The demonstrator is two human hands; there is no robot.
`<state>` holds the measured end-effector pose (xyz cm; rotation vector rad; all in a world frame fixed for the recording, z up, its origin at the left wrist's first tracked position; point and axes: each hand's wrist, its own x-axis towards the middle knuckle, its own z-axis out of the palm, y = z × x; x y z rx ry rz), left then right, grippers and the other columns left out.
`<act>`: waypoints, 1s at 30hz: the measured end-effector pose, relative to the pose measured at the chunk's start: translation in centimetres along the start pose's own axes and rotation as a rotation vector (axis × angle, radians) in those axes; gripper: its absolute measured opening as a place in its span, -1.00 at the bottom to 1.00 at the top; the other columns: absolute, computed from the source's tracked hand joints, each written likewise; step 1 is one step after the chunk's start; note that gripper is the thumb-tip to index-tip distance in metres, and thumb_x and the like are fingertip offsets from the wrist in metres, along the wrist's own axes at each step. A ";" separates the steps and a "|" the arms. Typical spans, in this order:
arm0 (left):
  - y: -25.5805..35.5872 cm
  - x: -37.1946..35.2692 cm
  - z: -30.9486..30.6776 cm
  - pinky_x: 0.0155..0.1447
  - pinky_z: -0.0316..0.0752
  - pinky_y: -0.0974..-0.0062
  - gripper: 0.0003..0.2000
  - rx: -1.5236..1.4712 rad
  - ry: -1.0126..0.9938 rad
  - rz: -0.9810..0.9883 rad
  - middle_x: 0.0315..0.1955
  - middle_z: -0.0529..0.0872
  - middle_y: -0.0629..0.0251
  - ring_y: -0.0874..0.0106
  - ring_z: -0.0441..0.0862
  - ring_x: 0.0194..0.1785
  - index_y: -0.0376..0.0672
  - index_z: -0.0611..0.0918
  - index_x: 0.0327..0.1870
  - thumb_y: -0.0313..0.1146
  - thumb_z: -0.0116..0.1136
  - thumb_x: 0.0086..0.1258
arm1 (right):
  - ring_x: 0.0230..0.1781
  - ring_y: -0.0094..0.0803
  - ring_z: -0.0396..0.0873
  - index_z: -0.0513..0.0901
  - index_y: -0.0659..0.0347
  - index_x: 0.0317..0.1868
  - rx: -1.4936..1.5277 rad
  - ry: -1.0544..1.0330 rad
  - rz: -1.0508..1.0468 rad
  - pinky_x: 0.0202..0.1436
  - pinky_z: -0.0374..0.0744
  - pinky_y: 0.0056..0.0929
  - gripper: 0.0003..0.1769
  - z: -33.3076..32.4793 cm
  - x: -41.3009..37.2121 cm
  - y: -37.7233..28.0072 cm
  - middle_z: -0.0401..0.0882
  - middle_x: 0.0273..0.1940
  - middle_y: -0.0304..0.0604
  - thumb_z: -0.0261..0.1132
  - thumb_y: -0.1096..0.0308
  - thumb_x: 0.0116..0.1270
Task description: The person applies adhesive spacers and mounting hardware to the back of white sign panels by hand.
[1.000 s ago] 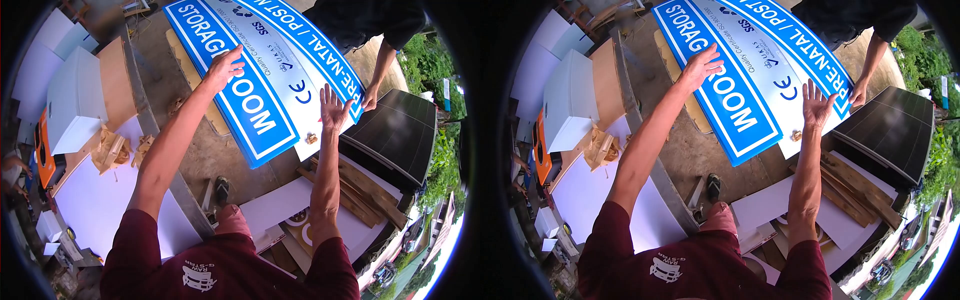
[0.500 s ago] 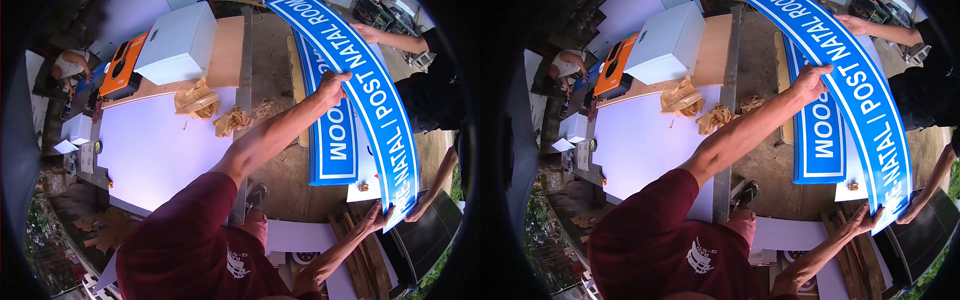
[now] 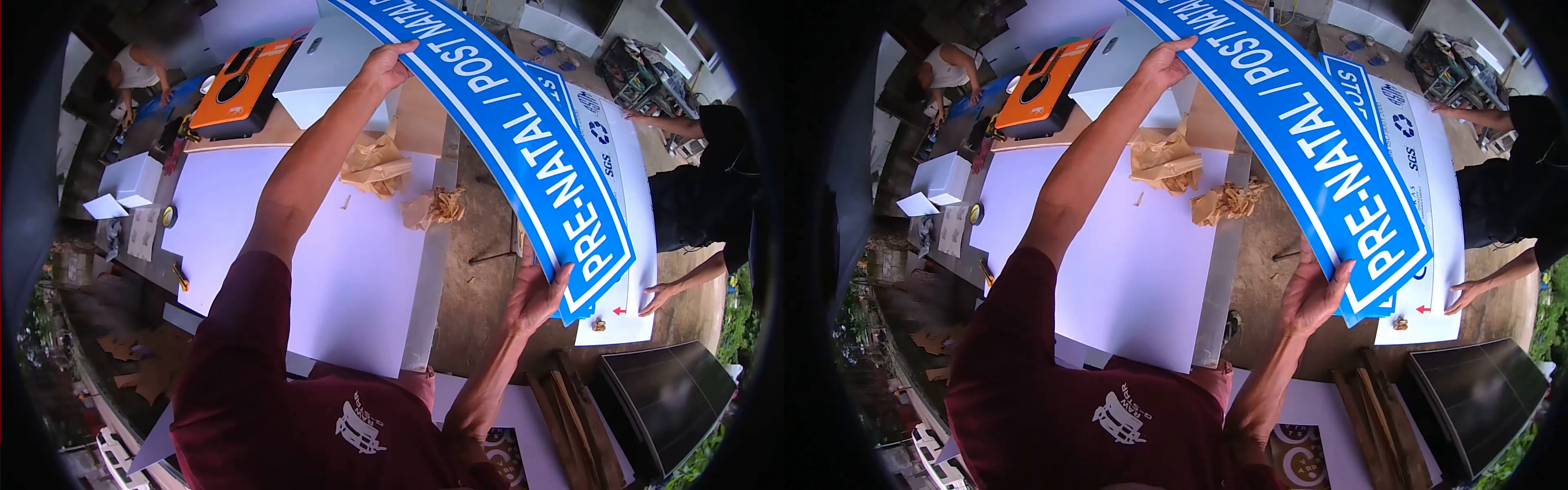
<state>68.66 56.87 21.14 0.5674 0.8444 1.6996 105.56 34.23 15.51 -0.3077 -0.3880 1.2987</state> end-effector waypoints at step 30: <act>2.2 -11.0 -19.7 0.20 0.57 0.33 -0.74 0.362 0.009 -0.236 -0.01 0.72 0.17 0.41 0.68 0.05 -0.32 0.59 0.14 -0.41 0.19 0.53 | 0.22 -0.01 0.62 0.40 0.34 0.42 -0.492 -0.140 0.390 0.20 0.68 -0.06 -0.39 -3.1 -19.8 20.0 0.52 0.30 0.18 0.33 0.44 0.40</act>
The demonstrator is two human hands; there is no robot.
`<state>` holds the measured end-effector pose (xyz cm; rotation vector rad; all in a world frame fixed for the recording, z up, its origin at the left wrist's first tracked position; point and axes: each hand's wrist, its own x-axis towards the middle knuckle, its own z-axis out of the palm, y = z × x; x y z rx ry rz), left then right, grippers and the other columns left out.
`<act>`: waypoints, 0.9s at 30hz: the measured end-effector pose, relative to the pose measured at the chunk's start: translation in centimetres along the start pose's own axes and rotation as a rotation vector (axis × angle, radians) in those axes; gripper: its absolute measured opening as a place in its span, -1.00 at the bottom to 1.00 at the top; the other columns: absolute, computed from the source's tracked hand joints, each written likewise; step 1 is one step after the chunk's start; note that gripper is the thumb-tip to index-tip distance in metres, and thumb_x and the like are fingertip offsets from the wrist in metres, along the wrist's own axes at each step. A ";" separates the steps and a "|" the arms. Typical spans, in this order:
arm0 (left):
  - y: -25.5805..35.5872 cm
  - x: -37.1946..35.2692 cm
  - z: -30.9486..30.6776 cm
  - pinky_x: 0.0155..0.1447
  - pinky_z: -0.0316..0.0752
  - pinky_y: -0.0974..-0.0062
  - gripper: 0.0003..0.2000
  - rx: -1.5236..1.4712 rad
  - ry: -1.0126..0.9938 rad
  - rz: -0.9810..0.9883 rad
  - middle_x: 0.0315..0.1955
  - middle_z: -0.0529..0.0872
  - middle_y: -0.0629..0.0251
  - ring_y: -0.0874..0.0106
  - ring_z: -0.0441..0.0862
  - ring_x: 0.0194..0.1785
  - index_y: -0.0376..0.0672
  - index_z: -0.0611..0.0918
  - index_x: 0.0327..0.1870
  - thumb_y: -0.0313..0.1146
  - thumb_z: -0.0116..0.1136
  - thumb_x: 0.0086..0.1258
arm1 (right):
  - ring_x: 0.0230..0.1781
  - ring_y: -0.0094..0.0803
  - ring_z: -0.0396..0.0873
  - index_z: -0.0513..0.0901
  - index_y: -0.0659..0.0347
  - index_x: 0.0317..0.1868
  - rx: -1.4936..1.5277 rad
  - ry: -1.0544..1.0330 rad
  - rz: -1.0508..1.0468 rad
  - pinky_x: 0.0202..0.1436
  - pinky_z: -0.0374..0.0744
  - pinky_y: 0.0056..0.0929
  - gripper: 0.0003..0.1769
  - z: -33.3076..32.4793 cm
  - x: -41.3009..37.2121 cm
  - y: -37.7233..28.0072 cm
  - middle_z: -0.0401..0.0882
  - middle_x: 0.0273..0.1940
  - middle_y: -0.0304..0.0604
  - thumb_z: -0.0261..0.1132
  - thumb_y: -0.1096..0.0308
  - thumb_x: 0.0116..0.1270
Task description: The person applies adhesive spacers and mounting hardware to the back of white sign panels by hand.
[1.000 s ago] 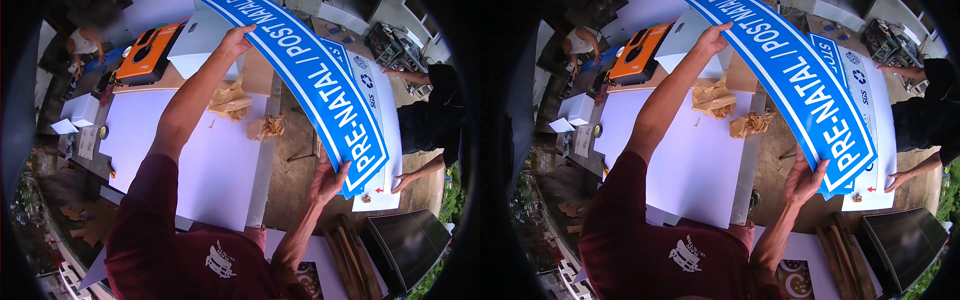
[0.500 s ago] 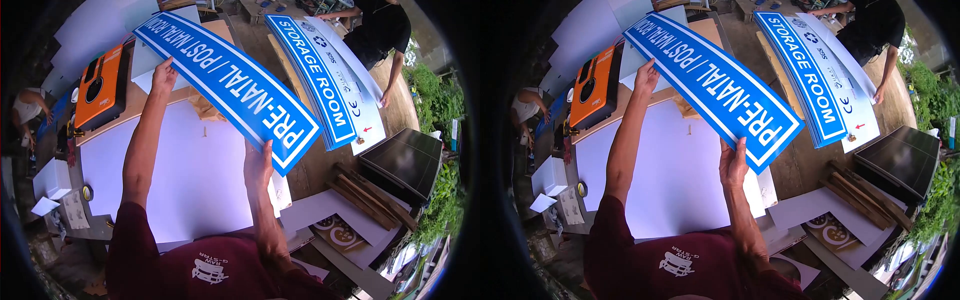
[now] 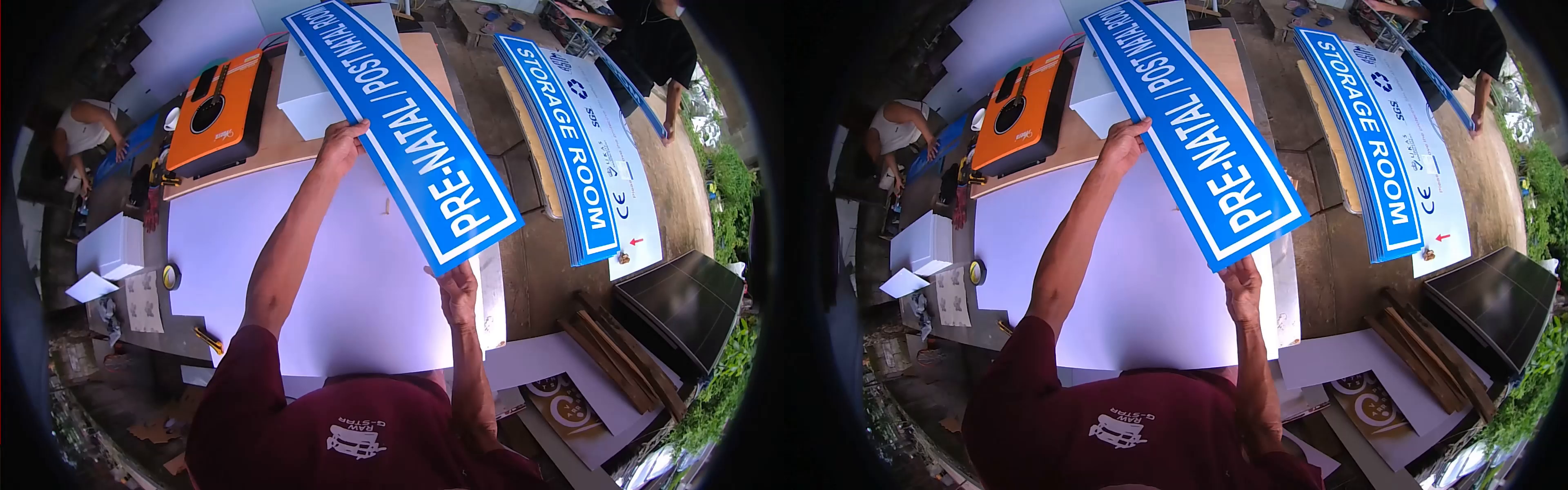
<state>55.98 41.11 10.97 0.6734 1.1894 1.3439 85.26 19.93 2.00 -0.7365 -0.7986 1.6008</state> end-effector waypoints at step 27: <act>4.5 1.5 -4.1 0.22 0.64 0.10 -0.61 0.054 0.271 -0.009 0.15 0.68 -0.06 0.17 0.71 0.18 -0.38 0.51 0.31 -0.32 0.09 0.60 | -0.23 -0.46 0.70 0.54 0.35 0.07 -0.083 -0.051 0.267 -0.21 0.73 -0.52 -0.65 6.9 16.4 -6.6 0.69 -0.10 -0.11 0.42 0.44 0.36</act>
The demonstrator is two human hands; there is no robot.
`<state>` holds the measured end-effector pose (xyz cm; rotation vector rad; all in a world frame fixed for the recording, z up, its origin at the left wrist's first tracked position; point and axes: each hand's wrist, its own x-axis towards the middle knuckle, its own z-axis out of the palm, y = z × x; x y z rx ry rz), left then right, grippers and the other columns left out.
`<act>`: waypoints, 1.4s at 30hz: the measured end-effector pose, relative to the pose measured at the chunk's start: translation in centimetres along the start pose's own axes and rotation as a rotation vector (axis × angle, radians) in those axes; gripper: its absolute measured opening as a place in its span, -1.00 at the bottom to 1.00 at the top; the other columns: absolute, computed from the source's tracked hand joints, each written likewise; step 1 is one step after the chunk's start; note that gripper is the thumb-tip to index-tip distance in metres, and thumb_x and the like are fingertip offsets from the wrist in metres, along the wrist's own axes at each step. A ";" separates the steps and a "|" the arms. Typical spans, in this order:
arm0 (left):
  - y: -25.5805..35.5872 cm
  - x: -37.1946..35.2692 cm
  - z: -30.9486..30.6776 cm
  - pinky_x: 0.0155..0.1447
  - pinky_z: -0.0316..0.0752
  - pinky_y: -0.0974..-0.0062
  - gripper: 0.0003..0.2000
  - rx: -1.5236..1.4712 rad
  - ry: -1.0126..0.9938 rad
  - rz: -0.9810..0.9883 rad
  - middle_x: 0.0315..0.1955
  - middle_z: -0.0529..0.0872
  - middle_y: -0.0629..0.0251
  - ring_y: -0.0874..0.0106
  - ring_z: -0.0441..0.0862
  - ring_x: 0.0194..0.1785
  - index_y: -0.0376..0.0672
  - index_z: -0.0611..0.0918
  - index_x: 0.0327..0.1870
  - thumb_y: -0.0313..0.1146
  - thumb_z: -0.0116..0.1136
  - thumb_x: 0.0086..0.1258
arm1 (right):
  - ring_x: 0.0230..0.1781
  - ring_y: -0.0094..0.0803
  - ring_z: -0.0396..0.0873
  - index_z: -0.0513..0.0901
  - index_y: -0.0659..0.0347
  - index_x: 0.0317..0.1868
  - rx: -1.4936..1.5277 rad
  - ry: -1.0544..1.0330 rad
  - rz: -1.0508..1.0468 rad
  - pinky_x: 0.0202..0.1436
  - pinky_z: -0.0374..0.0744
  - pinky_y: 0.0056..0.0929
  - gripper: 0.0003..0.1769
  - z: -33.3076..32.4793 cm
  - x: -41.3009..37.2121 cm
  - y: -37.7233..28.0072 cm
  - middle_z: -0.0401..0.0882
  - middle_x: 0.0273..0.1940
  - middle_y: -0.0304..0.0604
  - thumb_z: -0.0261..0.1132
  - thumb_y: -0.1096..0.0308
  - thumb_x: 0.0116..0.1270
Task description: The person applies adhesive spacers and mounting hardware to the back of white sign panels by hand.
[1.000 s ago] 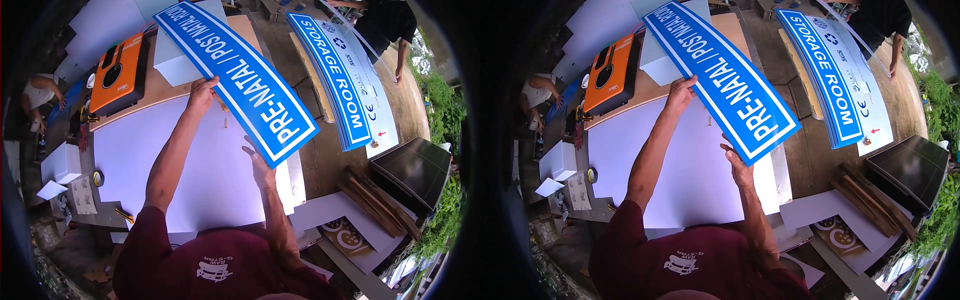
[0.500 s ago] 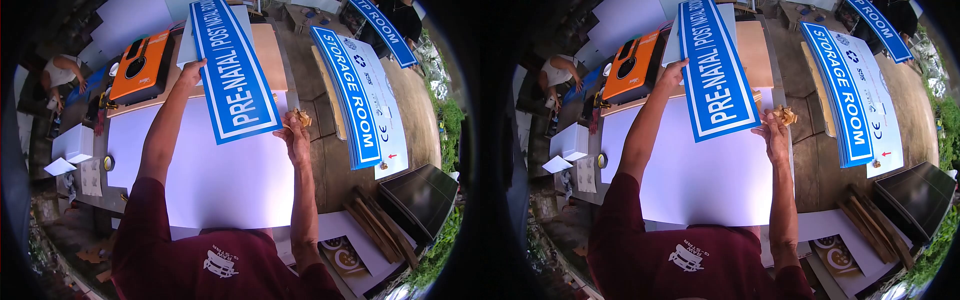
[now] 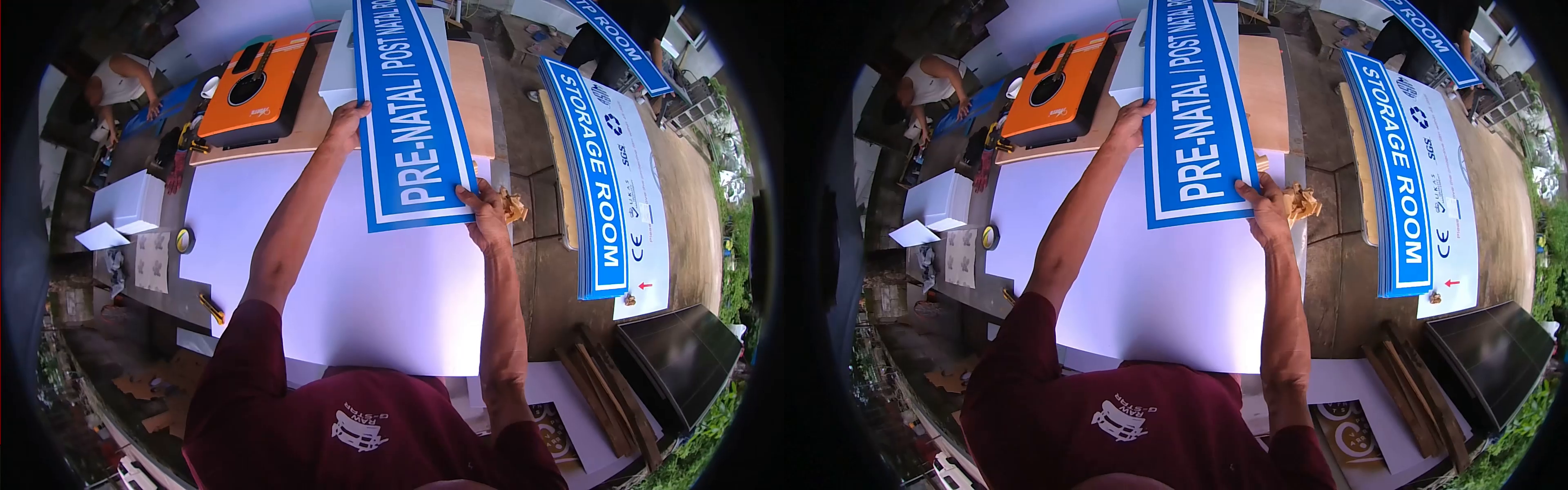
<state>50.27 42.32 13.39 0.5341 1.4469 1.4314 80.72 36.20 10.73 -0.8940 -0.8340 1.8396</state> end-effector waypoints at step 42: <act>-9.5 -17.4 -5.9 0.51 0.11 -0.28 0.20 -0.533 -0.542 -0.192 0.37 0.26 -0.36 -0.16 0.16 0.54 -0.49 0.13 0.51 0.53 0.14 0.19 | -0.46 -0.42 0.69 0.69 0.30 -0.08 -1.193 0.208 -0.395 -0.27 0.64 -0.42 -0.74 0.7 -21.1 -3.3 0.76 -0.37 -0.07 0.41 0.28 0.38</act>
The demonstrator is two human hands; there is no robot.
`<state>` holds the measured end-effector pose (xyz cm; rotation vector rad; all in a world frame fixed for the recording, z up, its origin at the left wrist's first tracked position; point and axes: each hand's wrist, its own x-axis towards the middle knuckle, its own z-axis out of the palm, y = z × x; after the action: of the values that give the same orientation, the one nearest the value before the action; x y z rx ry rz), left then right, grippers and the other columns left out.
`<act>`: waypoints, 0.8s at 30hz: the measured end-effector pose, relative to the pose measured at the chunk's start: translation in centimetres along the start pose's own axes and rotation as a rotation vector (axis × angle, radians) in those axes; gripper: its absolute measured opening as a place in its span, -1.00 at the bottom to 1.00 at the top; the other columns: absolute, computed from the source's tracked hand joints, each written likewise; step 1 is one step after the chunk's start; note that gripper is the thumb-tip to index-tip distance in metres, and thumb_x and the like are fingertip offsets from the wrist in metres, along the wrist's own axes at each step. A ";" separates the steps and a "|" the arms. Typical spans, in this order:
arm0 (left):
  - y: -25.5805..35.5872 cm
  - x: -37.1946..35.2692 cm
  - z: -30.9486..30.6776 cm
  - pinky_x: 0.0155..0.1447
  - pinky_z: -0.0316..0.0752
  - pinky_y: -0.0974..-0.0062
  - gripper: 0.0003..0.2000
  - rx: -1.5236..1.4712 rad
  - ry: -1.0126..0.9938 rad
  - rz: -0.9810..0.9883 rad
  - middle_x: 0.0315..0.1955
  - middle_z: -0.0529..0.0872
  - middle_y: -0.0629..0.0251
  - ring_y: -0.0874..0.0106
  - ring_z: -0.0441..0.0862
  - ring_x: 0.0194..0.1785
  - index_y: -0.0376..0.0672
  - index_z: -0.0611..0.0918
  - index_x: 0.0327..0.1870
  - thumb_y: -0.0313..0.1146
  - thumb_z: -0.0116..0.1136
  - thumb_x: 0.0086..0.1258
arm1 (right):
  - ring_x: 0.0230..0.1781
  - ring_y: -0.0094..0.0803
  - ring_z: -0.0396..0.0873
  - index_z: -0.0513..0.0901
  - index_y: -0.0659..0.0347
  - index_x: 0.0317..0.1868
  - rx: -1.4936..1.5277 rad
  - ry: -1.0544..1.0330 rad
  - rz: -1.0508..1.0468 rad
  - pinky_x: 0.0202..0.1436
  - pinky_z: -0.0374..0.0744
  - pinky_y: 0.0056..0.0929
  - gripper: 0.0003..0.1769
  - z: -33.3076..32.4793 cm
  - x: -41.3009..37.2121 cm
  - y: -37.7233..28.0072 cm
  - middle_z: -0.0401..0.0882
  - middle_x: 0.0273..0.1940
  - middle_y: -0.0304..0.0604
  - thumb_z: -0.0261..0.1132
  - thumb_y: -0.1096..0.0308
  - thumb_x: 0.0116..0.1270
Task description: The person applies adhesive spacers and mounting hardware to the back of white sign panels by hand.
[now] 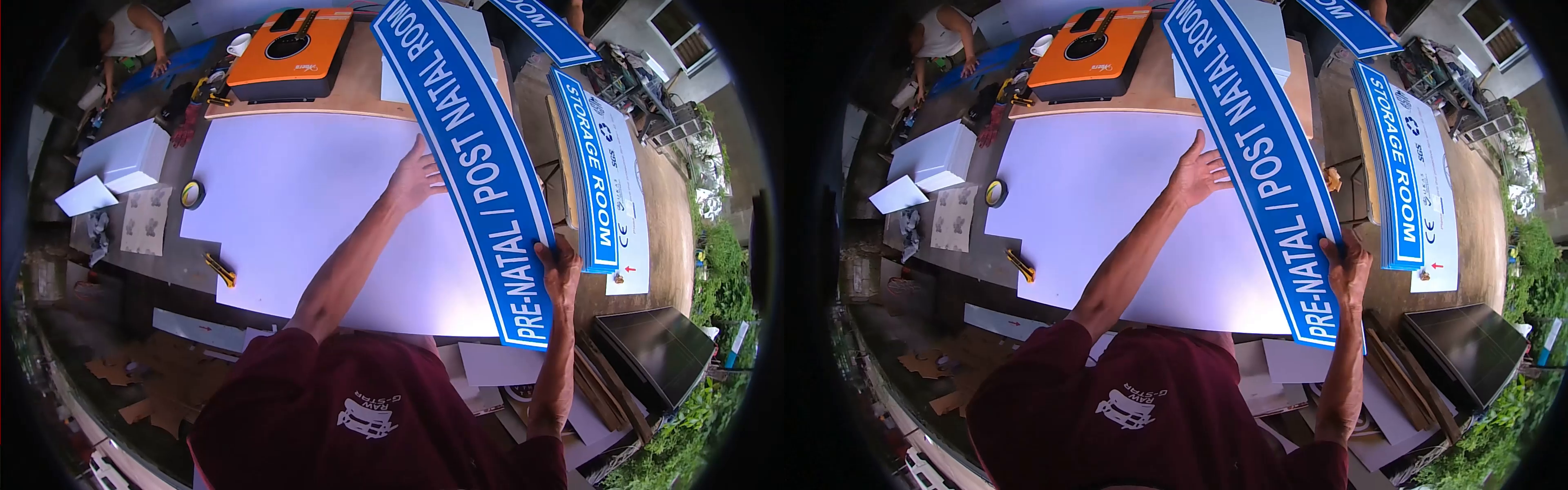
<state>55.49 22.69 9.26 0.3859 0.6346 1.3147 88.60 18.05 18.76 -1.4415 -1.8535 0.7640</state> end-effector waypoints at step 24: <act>-7.1 -11.3 -12.4 0.62 0.00 -0.15 -0.41 -0.398 -0.075 0.304 0.56 0.20 0.01 -0.05 0.02 0.63 -0.12 0.43 0.46 0.11 -0.08 0.61 | 0.02 -0.18 0.66 0.65 0.08 0.27 -0.449 -0.264 -0.712 0.03 0.64 -0.21 -0.35 8.1 -11.1 1.0 0.68 0.11 -0.15 0.27 0.64 0.10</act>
<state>51.83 9.03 -2.20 0.2072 0.2441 1.6681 84.71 7.06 11.40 -0.8111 -2.6337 0.1879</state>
